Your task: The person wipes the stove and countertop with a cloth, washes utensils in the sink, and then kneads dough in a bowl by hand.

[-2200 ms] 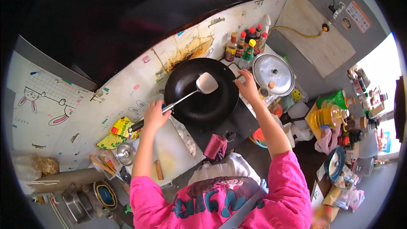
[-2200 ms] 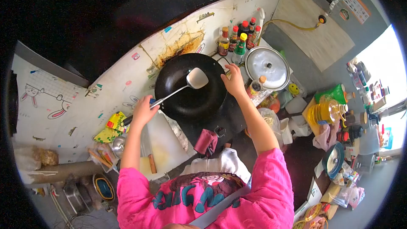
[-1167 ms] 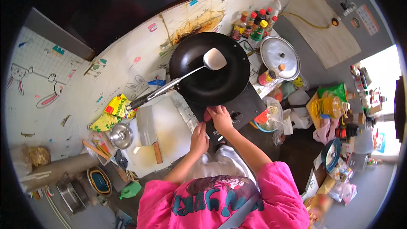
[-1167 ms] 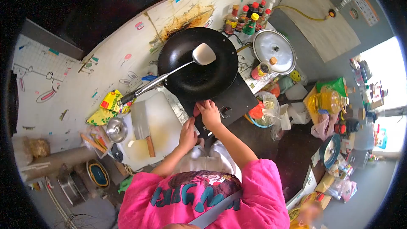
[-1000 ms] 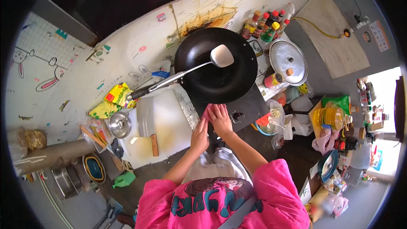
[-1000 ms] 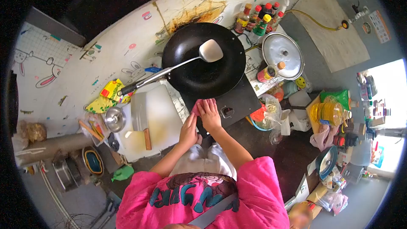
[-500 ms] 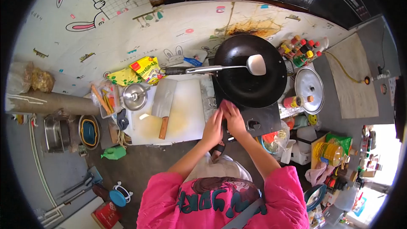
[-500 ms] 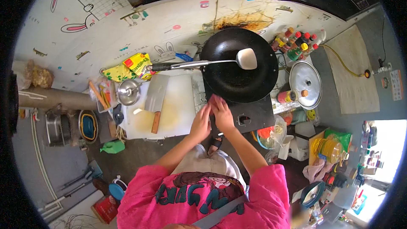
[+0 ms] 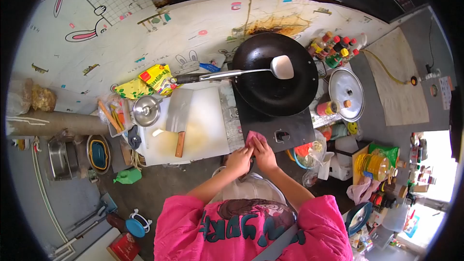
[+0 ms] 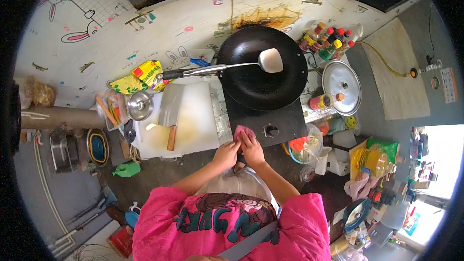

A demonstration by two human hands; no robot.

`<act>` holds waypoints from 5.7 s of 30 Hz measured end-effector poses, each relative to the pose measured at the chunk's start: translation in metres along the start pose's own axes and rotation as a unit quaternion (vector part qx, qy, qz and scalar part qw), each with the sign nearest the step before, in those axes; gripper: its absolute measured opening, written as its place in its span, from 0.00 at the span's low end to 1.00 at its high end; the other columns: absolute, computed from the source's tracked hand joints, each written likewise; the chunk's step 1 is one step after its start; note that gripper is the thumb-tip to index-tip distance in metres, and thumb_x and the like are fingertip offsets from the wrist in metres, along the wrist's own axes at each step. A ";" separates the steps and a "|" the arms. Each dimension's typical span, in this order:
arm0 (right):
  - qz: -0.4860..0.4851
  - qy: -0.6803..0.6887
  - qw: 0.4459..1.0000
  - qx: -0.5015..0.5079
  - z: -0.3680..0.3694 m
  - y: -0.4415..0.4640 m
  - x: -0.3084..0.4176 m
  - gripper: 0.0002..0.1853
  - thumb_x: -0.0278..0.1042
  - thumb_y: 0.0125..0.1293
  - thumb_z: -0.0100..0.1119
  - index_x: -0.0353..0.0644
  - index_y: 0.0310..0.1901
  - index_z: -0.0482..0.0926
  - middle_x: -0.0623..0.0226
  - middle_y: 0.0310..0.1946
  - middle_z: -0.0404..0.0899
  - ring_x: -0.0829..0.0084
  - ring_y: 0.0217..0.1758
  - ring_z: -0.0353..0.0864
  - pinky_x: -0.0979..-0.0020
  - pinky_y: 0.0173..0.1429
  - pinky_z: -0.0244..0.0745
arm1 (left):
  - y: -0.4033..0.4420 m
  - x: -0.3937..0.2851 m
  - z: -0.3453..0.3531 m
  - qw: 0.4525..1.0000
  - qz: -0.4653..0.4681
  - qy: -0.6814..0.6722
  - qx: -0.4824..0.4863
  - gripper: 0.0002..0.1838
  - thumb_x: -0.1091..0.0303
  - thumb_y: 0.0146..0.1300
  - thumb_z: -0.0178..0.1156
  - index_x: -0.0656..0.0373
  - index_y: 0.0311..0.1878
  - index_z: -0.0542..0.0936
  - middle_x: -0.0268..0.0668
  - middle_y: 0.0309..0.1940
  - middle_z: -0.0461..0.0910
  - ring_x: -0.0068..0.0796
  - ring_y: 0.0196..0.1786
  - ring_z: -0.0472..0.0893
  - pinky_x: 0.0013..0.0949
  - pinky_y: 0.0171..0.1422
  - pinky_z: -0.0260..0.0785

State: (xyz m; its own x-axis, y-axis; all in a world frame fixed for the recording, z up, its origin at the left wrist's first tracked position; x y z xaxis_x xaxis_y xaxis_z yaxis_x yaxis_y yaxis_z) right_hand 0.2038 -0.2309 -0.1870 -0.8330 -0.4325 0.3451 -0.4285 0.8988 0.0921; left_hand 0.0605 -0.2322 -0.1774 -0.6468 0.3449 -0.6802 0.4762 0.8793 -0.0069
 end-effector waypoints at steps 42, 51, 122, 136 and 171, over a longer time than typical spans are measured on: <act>0.104 -0.093 0.989 0.052 -0.009 0.005 -0.004 0.35 0.40 0.47 0.63 0.42 0.60 0.69 0.56 0.69 0.56 0.56 0.68 0.60 0.61 0.68 0.59 | 0.047 0.005 -0.001 0.989 0.060 0.112 0.079 0.32 0.78 0.51 0.52 0.65 0.65 0.65 0.44 0.66 0.65 0.39 0.70 0.62 0.36 0.70 0.60; 0.081 -0.054 0.995 0.035 -0.005 0.037 0.001 0.33 0.40 0.55 0.55 0.35 0.62 0.66 0.48 0.69 0.54 0.47 0.72 0.54 0.55 0.71 0.54 | 0.052 0.027 0.004 0.996 0.003 0.084 -0.013 0.31 0.78 0.52 0.51 0.65 0.64 0.66 0.45 0.66 0.65 0.39 0.70 0.62 0.36 0.73 0.54; 0.021 0.197 0.957 -0.212 -0.238 -0.052 -0.271 0.06 0.31 0.54 0.63 0.40 0.23 0.79 0.62 0.22 0.79 0.59 0.27 0.79 0.62 0.35 0.73 | 0.224 -0.187 0.101 0.992 -0.058 0.114 -0.010 0.21 0.71 0.48 0.62 0.65 0.46 0.69 0.52 0.48 0.72 0.53 0.55 0.71 0.46 0.59 0.65; 0.317 0.001 0.943 -0.102 -0.238 0.009 -0.489 0.22 0.25 0.52 0.60 0.42 0.51 0.75 0.56 0.53 0.70 0.54 0.54 0.72 0.59 0.54 0.74 | 0.333 -0.290 0.104 0.987 0.067 0.022 -0.144 0.44 0.71 0.48 0.65 0.68 0.67 0.53 0.58 0.64 0.59 0.56 0.66 0.61 0.49 0.70 0.54; -0.010 0.078 0.987 -0.141 -0.326 0.164 -0.230 0.15 0.26 0.44 0.59 0.37 0.37 0.83 0.47 0.36 0.80 0.50 0.41 0.80 0.60 0.51 0.75 | 0.207 -0.218 -0.056 0.932 0.032 -0.026 -0.361 0.40 0.69 0.61 0.57 0.70 0.71 0.47 0.59 0.71 0.47 0.58 0.72 0.51 0.46 0.75 0.45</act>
State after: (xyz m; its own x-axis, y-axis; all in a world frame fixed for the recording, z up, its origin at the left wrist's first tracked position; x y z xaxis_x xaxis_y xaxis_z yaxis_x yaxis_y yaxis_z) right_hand 0.4398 0.0389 0.0530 -0.7517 -0.4533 0.4790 -0.3105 0.8840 0.3493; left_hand 0.2671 -0.1070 0.0108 -0.5919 0.4041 -0.6974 -0.0241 0.8560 0.5164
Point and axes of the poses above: each hand's wrist, its own y-axis towards the middle knuckle, its own z-axis out of the palm, x = y × z, the point moved 2 cm from there along y, towards the middle knuckle
